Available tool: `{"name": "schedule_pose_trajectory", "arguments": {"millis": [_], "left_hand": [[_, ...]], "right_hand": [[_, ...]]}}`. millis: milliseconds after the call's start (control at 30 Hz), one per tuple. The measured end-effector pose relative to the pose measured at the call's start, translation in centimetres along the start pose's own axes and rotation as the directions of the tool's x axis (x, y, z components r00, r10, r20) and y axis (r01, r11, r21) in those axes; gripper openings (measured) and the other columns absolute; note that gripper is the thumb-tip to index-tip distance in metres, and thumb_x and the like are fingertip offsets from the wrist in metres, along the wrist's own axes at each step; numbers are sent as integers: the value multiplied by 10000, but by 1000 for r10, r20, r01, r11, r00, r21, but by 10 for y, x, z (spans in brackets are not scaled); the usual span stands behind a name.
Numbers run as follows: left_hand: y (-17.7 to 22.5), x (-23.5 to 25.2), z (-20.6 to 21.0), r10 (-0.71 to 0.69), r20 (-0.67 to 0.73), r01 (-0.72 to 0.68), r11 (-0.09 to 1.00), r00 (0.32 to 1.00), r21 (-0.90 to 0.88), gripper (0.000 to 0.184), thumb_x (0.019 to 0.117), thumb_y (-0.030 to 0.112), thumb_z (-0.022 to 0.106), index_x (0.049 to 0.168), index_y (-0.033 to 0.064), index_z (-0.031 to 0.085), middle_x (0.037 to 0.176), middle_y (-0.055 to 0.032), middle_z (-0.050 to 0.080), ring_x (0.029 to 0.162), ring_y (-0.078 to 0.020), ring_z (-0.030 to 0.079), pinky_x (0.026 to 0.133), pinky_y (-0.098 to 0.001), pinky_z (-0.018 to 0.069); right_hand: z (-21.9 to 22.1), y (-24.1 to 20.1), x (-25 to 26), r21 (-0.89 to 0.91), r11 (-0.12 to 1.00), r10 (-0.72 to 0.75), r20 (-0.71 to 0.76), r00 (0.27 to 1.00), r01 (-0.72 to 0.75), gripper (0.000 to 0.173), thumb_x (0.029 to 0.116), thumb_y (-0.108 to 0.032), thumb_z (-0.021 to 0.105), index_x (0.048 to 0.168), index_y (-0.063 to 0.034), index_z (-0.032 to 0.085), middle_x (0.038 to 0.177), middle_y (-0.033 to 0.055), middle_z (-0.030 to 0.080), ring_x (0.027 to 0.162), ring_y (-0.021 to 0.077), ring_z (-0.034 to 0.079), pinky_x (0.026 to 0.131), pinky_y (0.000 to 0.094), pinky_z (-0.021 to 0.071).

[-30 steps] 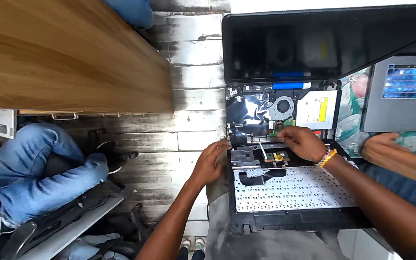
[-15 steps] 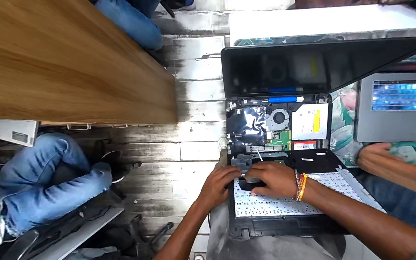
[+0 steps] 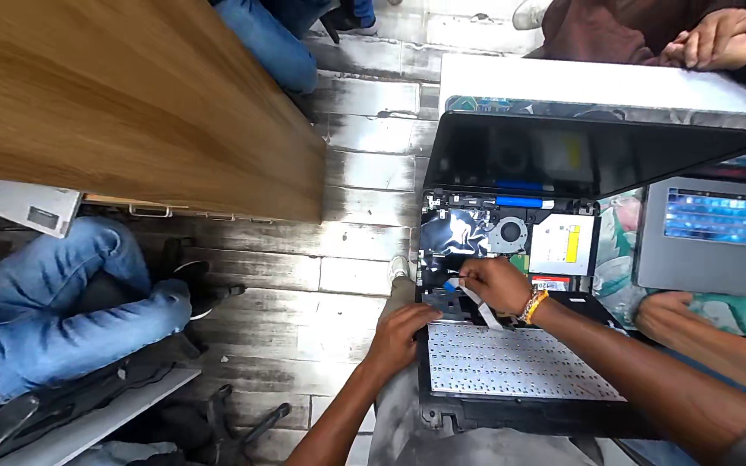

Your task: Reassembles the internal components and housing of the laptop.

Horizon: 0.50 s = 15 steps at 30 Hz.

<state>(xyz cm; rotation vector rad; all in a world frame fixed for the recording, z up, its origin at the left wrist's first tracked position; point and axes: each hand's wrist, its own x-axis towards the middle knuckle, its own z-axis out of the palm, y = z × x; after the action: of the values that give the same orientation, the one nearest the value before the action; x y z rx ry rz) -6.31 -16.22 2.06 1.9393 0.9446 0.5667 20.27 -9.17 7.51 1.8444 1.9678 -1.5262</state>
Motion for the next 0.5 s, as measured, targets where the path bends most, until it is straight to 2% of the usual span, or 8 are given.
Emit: {"name": "schedule_pose_trajectory", "arguments": {"millis": [133,300,500], "left_hand": [[-2,1,-2,97,28,-98,994,995,40,329,920,-9,577,1085,179,792,1214,26,734,1248,-137,632,1108,-365,500],[3,-4,0,214,10,-214,971,977,104,337,951,-1,562,1126,184,783,1231,0,737,1261,-181,639,1095,-409,517],[9,-5,5,258,-49,-249,958,965,142,304,977,21,558,1120,170,781,1190,-10,754,1218,-189,670,1068,-418,537]], "right_hand": [[-7,6,12,-46,997,60,141,988,-54,166,998,-198,621,1040,-73,721,815,88,691,784,256,668,770,514,530],[-3,7,-6,-11,998,63,79,995,-62,127,997,-185,630,979,-89,711,706,46,642,640,198,622,638,456,525],[-5,5,-20,2,998,59,87,994,-59,121,1000,-184,622,980,-95,701,701,25,630,626,168,607,632,416,522]]}}
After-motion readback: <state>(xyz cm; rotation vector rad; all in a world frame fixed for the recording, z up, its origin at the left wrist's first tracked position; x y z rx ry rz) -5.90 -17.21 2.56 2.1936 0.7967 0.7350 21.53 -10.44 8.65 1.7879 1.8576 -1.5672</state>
